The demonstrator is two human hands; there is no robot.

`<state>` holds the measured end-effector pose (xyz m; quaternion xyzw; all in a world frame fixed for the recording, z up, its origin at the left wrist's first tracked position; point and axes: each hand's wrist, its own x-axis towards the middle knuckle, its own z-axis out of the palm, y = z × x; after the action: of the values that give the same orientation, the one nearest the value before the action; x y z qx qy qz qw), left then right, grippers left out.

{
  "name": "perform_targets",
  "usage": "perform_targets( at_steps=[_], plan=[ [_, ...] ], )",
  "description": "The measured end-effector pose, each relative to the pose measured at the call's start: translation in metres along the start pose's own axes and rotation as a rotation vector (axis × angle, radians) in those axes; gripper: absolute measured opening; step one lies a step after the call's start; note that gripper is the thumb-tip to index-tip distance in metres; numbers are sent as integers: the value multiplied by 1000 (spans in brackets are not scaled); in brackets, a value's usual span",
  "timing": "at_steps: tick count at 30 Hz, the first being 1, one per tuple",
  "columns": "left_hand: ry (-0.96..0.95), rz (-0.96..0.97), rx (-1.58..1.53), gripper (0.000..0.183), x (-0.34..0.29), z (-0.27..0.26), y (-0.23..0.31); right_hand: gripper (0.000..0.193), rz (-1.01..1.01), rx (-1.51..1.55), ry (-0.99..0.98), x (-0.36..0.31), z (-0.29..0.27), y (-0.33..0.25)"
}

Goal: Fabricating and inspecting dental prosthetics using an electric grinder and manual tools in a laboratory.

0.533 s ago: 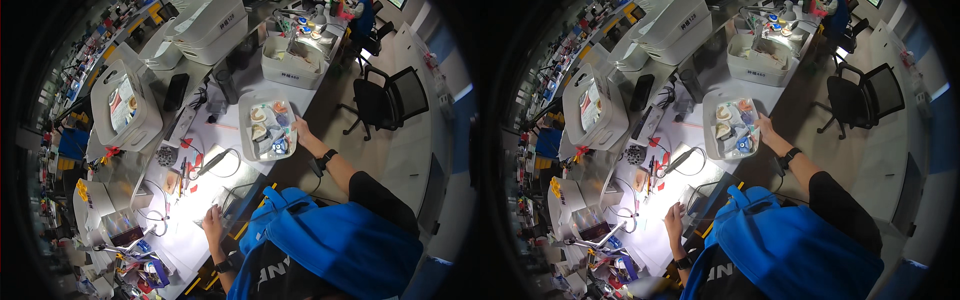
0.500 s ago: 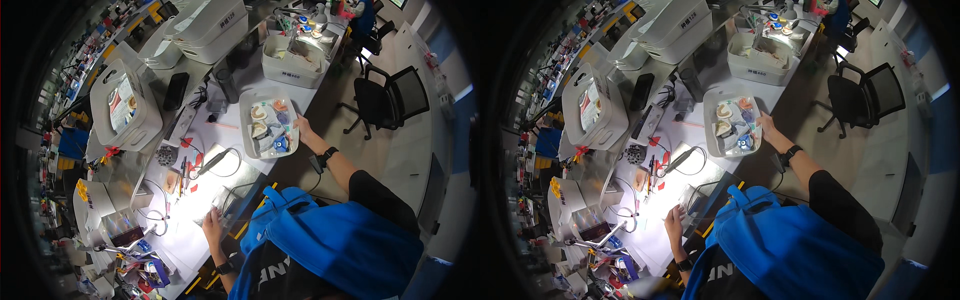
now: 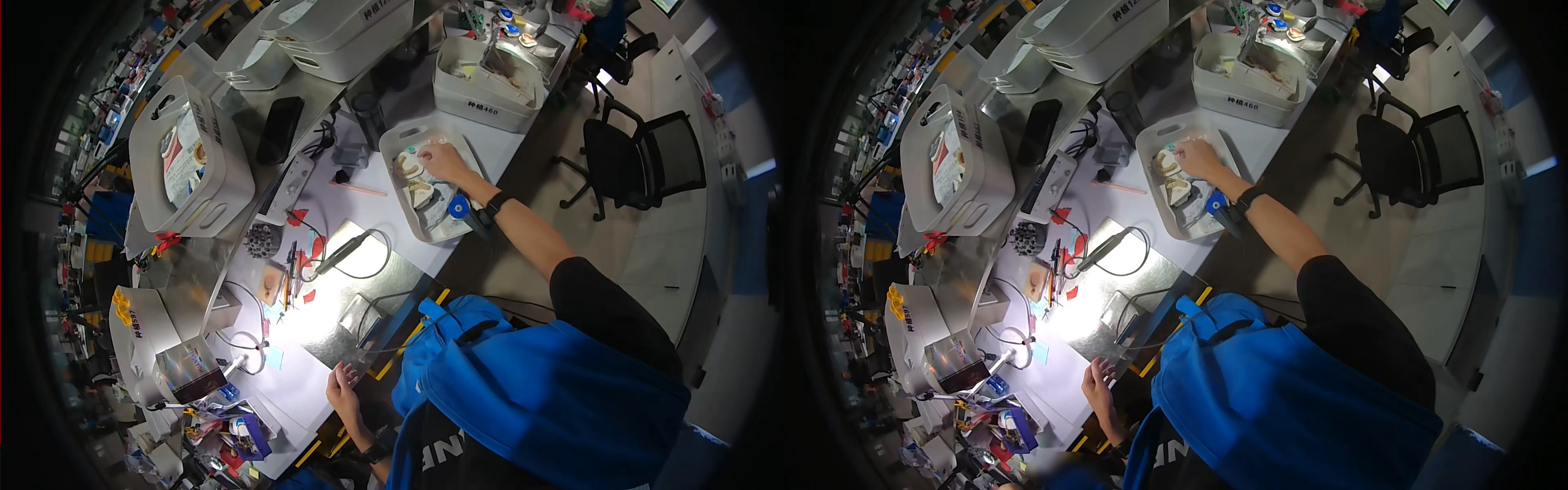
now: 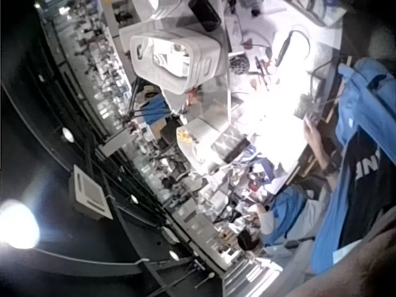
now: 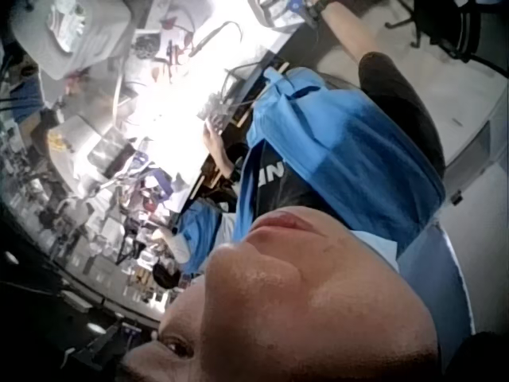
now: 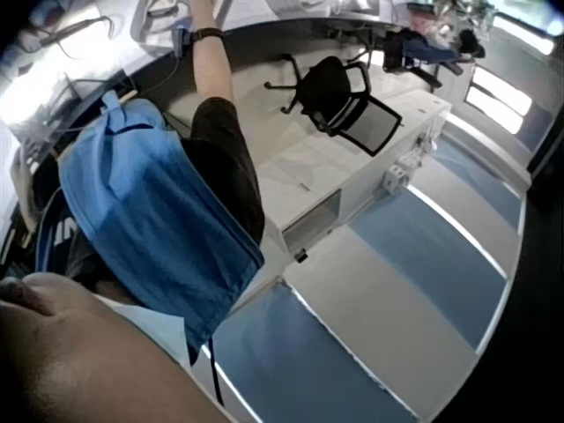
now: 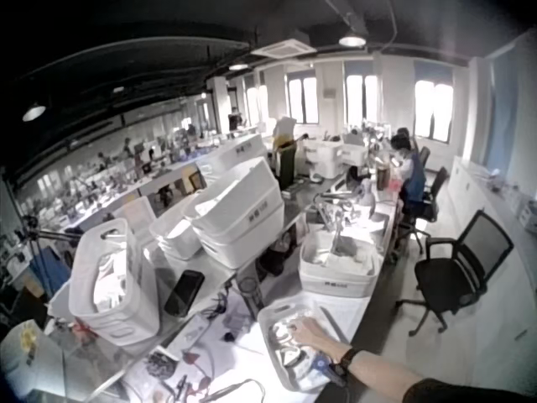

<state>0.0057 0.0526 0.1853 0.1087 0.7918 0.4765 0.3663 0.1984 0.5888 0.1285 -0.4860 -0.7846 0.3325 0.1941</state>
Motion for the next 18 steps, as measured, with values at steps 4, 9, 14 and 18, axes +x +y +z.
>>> perform_targets(
  at_steps=[4, 9, 14, 18],
  plan=[
    [27, 5, 10, 37, -10, 0, 6, 26, -95, -628, 65, 10, 46, 34],
    [70, -14, -59, 35, -16, -3, 4, 26, 26, -540, -203, 26, 54, 36],
    [60, -33, -45, 33, -11, 1, 8, 22, 43, -324, -338, 18, 48, 31],
    [50, -4, -37, 33, -1, 7, 20, 20, -60, -258, -406, 13, 38, 30]
  ],
)
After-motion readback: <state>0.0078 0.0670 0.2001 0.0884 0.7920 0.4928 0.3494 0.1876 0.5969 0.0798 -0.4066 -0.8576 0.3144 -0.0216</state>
